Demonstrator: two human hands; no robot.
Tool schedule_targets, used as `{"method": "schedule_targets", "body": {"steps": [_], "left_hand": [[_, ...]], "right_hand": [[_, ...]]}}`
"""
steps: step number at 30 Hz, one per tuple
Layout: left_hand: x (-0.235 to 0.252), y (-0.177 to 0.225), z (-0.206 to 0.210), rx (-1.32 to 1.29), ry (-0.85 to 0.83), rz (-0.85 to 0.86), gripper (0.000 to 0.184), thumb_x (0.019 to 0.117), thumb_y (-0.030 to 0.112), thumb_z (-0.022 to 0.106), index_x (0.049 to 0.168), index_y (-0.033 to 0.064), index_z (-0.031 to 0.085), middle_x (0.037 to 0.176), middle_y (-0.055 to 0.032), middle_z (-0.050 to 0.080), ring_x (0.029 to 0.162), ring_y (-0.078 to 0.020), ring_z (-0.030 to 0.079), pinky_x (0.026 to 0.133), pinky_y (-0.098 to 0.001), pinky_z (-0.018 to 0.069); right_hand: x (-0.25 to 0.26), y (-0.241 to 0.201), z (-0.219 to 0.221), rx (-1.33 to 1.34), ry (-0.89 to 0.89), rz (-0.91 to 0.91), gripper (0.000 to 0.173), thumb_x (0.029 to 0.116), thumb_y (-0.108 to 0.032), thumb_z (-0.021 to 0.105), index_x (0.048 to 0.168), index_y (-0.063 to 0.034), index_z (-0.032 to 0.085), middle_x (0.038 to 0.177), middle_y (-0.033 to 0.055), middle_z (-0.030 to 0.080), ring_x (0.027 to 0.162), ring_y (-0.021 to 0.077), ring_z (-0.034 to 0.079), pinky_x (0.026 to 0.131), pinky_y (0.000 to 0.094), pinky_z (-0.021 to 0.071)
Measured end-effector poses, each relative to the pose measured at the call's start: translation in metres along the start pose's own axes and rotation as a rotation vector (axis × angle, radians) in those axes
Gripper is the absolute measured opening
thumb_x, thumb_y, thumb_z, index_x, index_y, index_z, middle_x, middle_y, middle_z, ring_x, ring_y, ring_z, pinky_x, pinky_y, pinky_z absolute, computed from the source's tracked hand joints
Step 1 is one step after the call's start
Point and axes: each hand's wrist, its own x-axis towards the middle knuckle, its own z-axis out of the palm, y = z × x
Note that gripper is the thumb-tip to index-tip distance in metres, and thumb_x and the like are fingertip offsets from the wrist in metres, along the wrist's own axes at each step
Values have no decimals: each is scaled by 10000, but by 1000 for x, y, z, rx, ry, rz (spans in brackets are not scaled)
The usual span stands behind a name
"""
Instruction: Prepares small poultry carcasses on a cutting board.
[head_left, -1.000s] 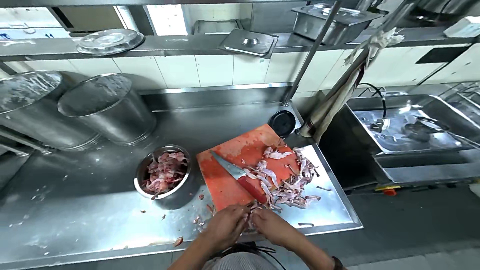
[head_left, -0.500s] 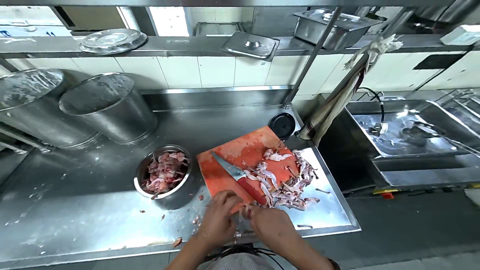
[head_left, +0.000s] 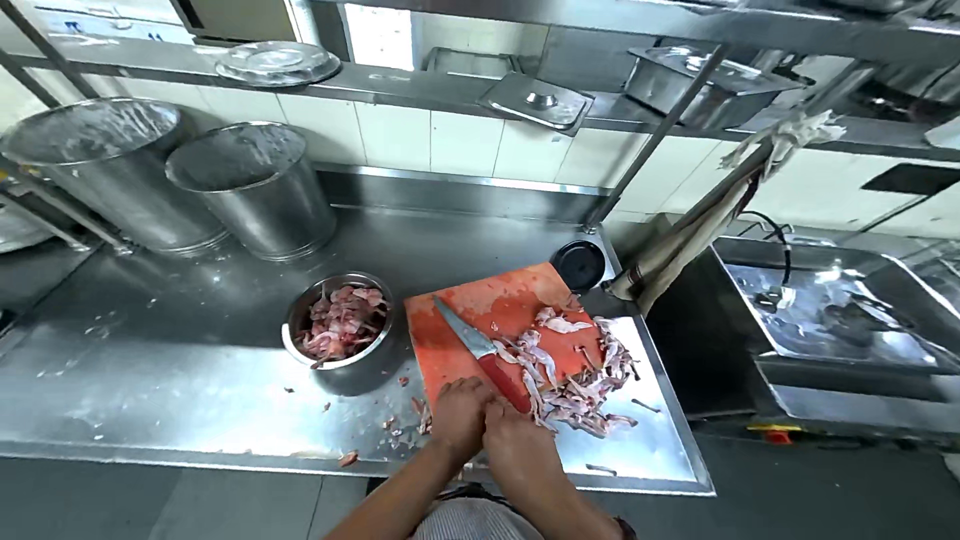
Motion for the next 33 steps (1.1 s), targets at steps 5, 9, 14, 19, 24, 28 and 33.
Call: {"method": "schedule_targets", "body": {"steps": [5,9,14,19,24,28,33], "left_hand": [[-5,-15,-2,-6,-7,-213,323,1026,333,535,1119,82,714,1154,-128,735,1090,-326,710,910,-575,562],[-7,-49,-14,2,-60,-275,346,1028,352,523,1092,70,714,1145,-130,730,1089,-329,704,911,-574,557],[-18,-62,-43,-266,-115,26,1035,718,282,894,1593,221,343,1601,-113,410,1477,-320,403,1184,-522,403],[-17,-26,-47,-362,-75,286,354,864,261,784,1163,81,719,1320,-111,655,1260,-267,594,1085,-469,485],[-23,-35,-31,-75,-99,177,188,925,217,660,996,64,744,1052,-124,732,1014,-315,703,888,-581,549],[-48,-67,-6,-88,139,135,175,917,232,690,950,67,735,974,-128,755,948,-324,737,828,-586,573],[-75,-109,-29,-185,328,19,114,860,170,701,872,63,739,936,-104,755,911,-289,741,799,-550,593]], "right_hand": [[-8,3,-2,79,21,46,361,1052,-301,460,1183,-46,680,1049,160,731,913,329,748,719,494,606],[-18,12,8,74,374,-9,202,940,-224,619,992,-52,711,873,129,719,666,278,730,529,441,586],[1,26,11,-3,477,-132,130,925,-103,635,1019,-46,705,954,131,713,678,270,725,535,413,601],[8,15,10,-31,517,-269,127,902,-130,672,980,-41,718,910,136,717,678,278,726,527,433,599],[-1,-4,11,-10,240,-265,267,982,-236,569,1036,-17,713,923,179,730,768,353,746,605,531,599],[-11,-14,0,170,-9,-217,357,1029,-257,498,1124,27,693,1011,249,728,907,434,735,746,600,587],[-3,-29,-21,297,-68,-343,325,1020,-208,488,1135,39,666,1004,245,711,901,424,725,763,587,582]]}}
